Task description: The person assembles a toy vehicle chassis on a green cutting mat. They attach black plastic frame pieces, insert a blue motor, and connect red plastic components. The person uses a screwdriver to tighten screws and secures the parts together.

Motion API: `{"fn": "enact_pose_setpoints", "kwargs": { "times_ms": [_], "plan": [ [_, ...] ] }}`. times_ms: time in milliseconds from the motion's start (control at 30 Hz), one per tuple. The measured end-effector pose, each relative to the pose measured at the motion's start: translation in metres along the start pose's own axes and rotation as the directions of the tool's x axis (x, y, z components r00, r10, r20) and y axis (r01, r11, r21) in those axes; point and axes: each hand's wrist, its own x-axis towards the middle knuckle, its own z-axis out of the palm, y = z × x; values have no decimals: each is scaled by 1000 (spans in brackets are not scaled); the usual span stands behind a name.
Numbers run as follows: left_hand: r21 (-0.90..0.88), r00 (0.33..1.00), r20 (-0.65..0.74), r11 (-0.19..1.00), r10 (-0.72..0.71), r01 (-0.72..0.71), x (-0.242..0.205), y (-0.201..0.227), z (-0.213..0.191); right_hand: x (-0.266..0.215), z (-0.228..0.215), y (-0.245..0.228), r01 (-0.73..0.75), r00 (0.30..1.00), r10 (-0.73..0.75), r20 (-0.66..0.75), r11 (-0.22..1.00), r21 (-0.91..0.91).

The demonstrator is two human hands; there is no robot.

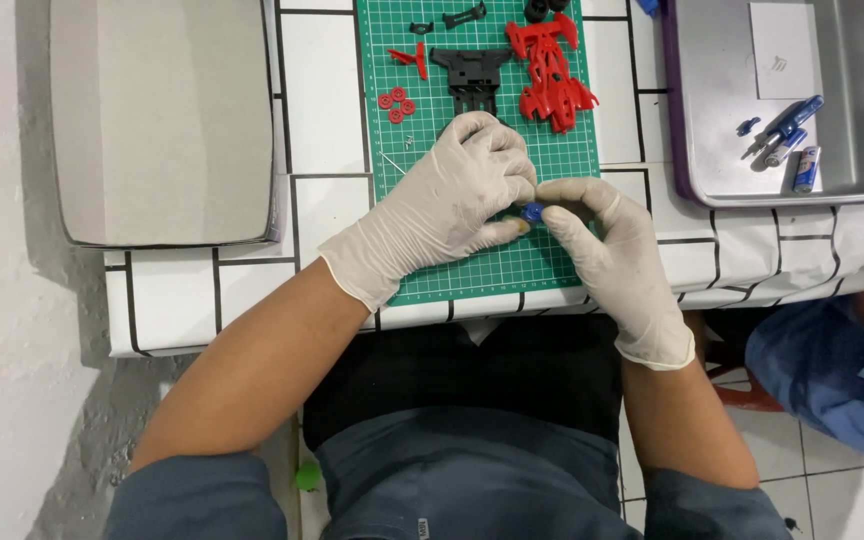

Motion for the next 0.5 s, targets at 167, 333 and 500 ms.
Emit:
{"fn": "enact_pose_setpoints", "kwargs": {
  "times_ms": [167,333,500],
  "plan": [
    [28,1000,0,1000,0,0,0,1,2,10,3,17,-110,994,110,-11,994,-4],
    [1,1000,14,1000,-5,5,1,2,2,15,2,5,-242,970,241,19,969,41],
    [-4,999,42,1000,-15,15,-2,0,16,18,1,-2,-268,961,264,88,963,39]
  ]
}}
